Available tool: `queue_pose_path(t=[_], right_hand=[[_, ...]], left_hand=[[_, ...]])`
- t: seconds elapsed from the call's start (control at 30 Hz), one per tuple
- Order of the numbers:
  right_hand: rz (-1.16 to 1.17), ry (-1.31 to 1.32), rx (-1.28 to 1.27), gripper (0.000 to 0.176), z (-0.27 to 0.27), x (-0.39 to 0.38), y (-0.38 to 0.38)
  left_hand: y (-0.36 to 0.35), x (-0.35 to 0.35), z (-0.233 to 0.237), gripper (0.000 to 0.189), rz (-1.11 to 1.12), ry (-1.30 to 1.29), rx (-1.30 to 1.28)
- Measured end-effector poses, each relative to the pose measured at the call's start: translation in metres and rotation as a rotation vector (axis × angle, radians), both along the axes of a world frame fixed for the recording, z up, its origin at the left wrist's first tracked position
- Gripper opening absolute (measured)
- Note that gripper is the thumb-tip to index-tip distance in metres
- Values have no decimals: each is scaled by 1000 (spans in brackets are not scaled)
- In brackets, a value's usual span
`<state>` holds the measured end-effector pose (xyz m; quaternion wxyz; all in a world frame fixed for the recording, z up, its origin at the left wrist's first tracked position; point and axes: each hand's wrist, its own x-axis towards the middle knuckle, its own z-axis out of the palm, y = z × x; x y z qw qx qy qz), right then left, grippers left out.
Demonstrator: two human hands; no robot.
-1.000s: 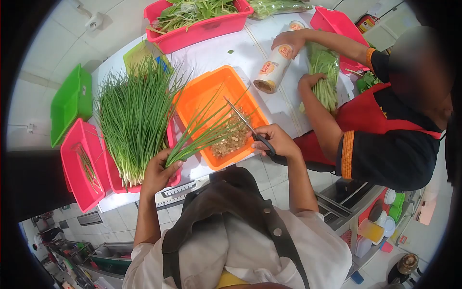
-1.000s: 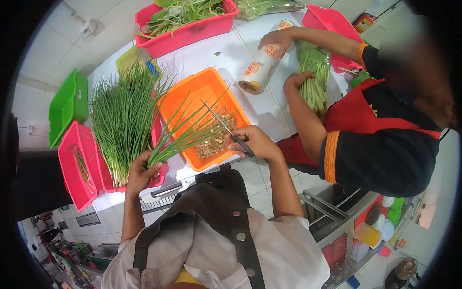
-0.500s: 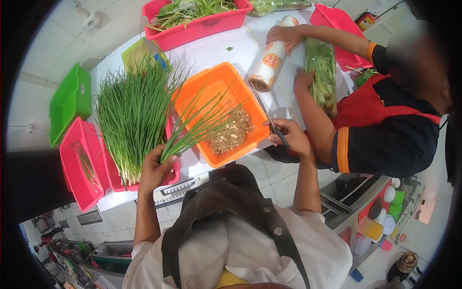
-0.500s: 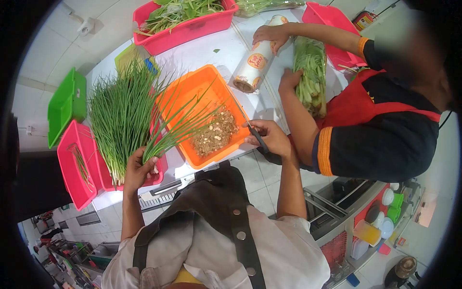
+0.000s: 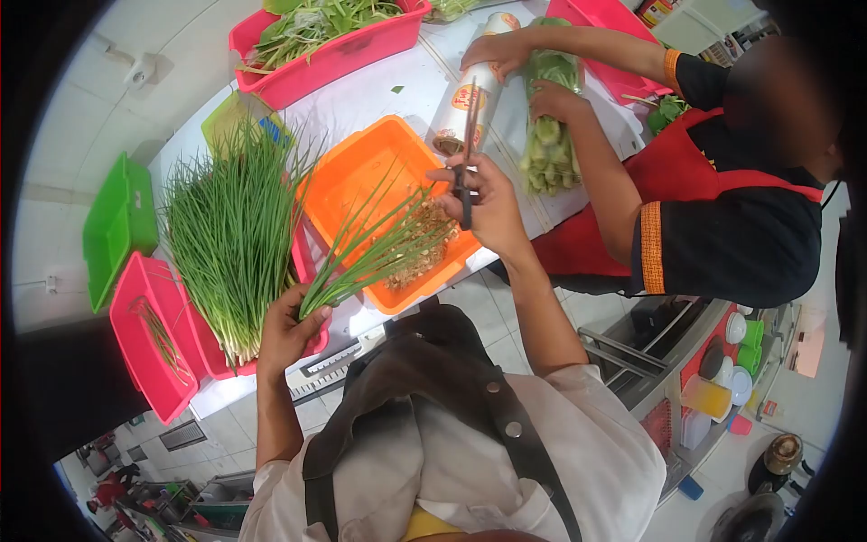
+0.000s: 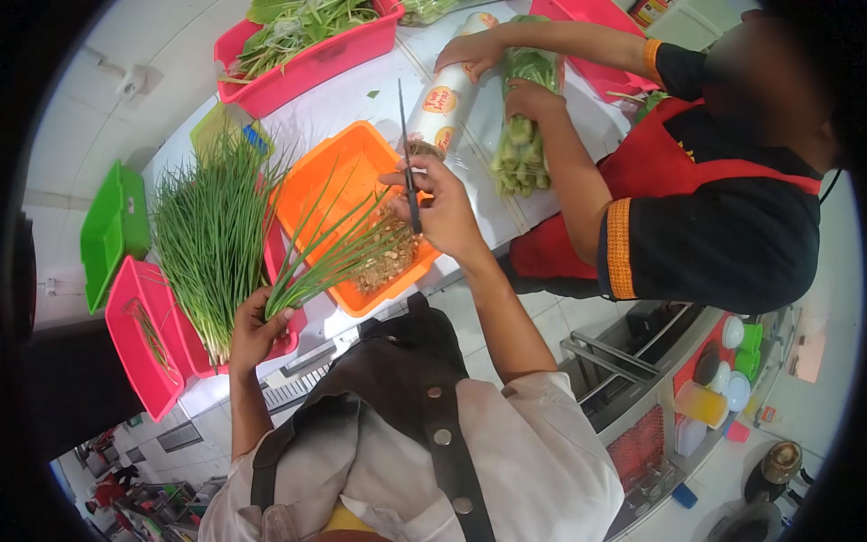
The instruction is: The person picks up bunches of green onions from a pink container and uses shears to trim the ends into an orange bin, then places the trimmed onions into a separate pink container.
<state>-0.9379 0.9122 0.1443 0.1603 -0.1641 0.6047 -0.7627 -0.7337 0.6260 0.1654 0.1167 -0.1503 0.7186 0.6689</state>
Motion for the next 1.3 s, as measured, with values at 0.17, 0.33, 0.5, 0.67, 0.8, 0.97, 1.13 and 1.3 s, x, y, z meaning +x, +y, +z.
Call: queue_pose_path(t=[0.17, 0.33, 0.5, 0.67, 0.8, 0.97, 1.13, 1.3], right_hand=[[74, -37, -14, 45, -9, -3, -16], [51, 107, 175, 31, 3, 8, -26], [-168, 52, -157, 28, -24, 2, -42], [-195, 85, 191, 29, 2, -16, -32], [36, 55, 309, 31, -26, -22, -22], [123, 4, 359, 40, -34, 1, -12], [384, -38, 350, 59, -32, 8, 19], [533, -104, 343, 66, -20, 9, 28]], left_hand=[[-3, 5, -2, 22, 2, 17, 22], [-8, 15, -4, 29, 7, -2, -52], [-30, 37, 28, 32, 1, 121, -217], [-39, 53, 10, 23, 259, 65, 12], [-40, 63, 3, 29, 442, 157, 62], [-42, 60, -6, 23, 433, 144, 104], [-34, 48, 2, 21, 388, 128, 93], [-35, 38, -4, 21, 292, 148, 4]])
